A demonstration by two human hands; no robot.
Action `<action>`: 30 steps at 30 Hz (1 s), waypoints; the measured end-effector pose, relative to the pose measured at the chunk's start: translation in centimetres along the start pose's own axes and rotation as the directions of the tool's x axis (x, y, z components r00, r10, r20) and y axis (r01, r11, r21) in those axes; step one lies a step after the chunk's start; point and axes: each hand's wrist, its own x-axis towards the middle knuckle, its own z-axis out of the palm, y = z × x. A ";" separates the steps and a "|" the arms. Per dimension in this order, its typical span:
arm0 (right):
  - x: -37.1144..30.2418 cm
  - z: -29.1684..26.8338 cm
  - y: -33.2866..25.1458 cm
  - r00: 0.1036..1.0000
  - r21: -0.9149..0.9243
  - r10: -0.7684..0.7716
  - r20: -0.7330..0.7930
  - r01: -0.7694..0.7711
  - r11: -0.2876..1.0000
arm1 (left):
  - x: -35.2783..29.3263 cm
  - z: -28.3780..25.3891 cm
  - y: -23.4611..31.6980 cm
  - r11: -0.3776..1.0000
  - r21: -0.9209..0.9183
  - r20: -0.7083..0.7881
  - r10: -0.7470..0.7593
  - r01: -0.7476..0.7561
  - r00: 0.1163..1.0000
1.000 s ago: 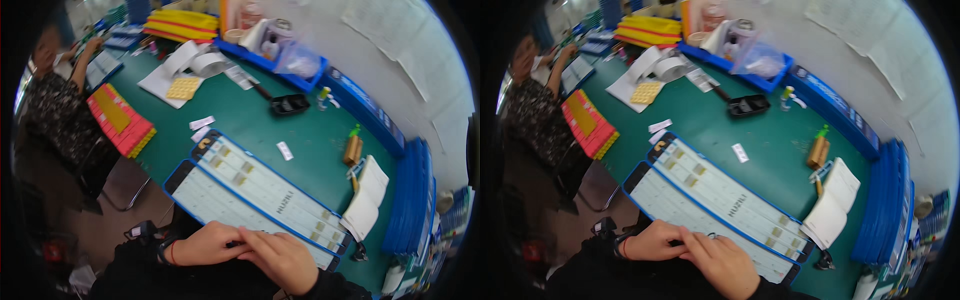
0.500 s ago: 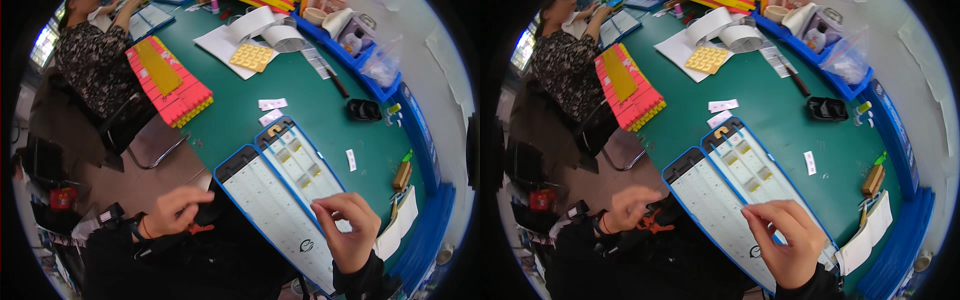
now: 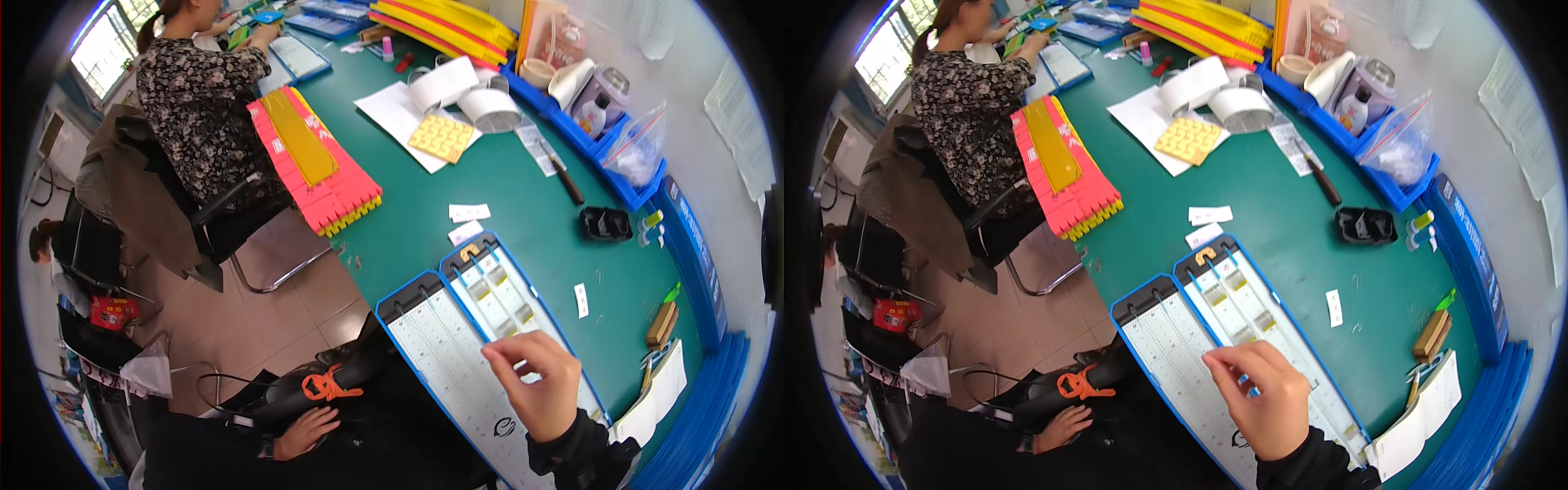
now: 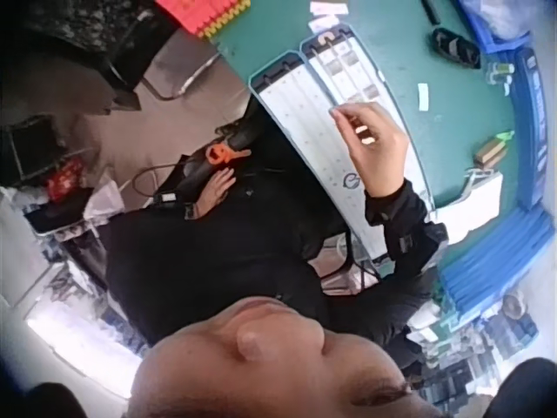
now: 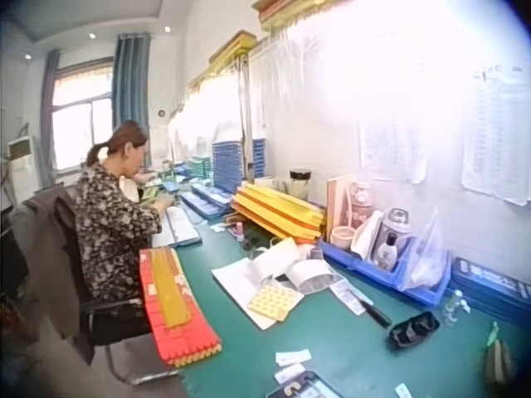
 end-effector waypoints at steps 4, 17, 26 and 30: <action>-0.2 -0.7 0.0 1.000 0.020 -0.018 -0.008 0.018 1.000 | -0.6 -3.1 0.8 0.815 -0.347 0.124 -0.451 0.464 0.884; 2.3 1.3 -1.0 0.999 0.048 -0.032 -0.002 0.032 0.998 | 2.4 -4.1 4.0 0.893 -0.425 -0.081 -0.199 0.147 0.977; 5.5 6.8 0.9 0.990 0.099 -0.062 0.130 0.049 0.994 | 9.7 -14.1 6.7 0.976 -0.021 0.733 -0.132 0.216 0.668; 6.1 7.4 1.8 0.993 0.052 -0.079 0.086 0.074 0.996 | 15.6 -19.1 8.1 0.865 -0.449 0.316 0.390 -0.225 0.865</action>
